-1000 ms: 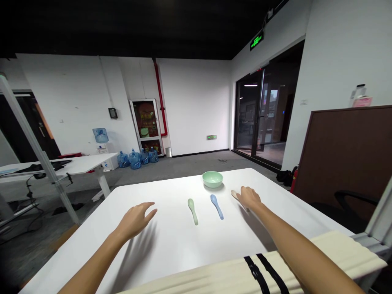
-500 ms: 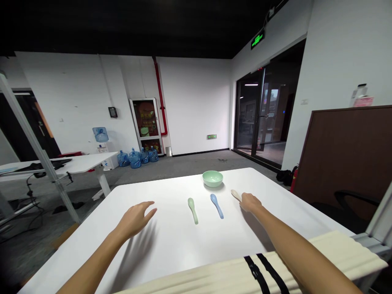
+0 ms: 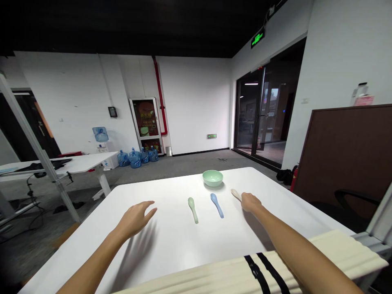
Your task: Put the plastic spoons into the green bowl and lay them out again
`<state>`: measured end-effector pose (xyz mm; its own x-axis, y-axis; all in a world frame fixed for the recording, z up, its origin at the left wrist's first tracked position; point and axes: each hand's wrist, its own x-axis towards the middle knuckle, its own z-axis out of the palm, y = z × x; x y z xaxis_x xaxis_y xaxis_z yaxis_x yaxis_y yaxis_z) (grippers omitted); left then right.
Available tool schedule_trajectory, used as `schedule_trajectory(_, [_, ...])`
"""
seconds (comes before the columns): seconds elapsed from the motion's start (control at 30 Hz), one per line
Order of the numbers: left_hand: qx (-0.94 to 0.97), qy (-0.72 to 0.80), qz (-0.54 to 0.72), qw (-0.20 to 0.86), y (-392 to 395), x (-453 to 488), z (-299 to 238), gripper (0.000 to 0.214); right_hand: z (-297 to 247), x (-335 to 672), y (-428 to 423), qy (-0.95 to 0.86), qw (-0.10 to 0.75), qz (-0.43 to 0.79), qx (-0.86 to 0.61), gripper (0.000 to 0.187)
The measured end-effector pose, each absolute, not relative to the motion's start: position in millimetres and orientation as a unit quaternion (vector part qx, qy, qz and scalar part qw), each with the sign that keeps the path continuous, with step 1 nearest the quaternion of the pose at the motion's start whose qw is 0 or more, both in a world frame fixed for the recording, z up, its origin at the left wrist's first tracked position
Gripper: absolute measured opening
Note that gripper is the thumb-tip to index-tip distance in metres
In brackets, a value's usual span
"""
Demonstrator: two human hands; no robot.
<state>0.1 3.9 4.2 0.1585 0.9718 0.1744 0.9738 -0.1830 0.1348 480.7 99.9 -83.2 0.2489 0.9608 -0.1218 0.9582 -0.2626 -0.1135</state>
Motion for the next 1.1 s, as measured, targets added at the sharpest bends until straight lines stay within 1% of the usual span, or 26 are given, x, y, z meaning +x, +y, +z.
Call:
schedule_trajectory(0.27, [-0.761,-0.639,-0.111,0.012,4.4,-1.2,2.4,0.055,-82.5,479.1,99.6,-0.604,0.003,0.078,-0.793,0.026])
schedule_trajectory(0.5, [-0.760,-0.640,-0.113,0.009,4.0,-1.1,2.3,0.054,-87.2,482.0,102.6,-0.601,0.009,0.077,-0.795,0.022])
schedule_trajectory(0.73, [-0.760,-0.641,-0.109,0.009,3.8,-0.3,3.1,0.054,-85.7,481.0,101.5,-0.599,0.002,0.074,-0.797,0.026])
schedule_trajectory(1.1, [-0.762,-0.639,-0.108,0.014,5.1,-1.7,1.1,0.054,-86.9,482.6,103.2,-0.603,-0.001,0.075,-0.794,0.026])
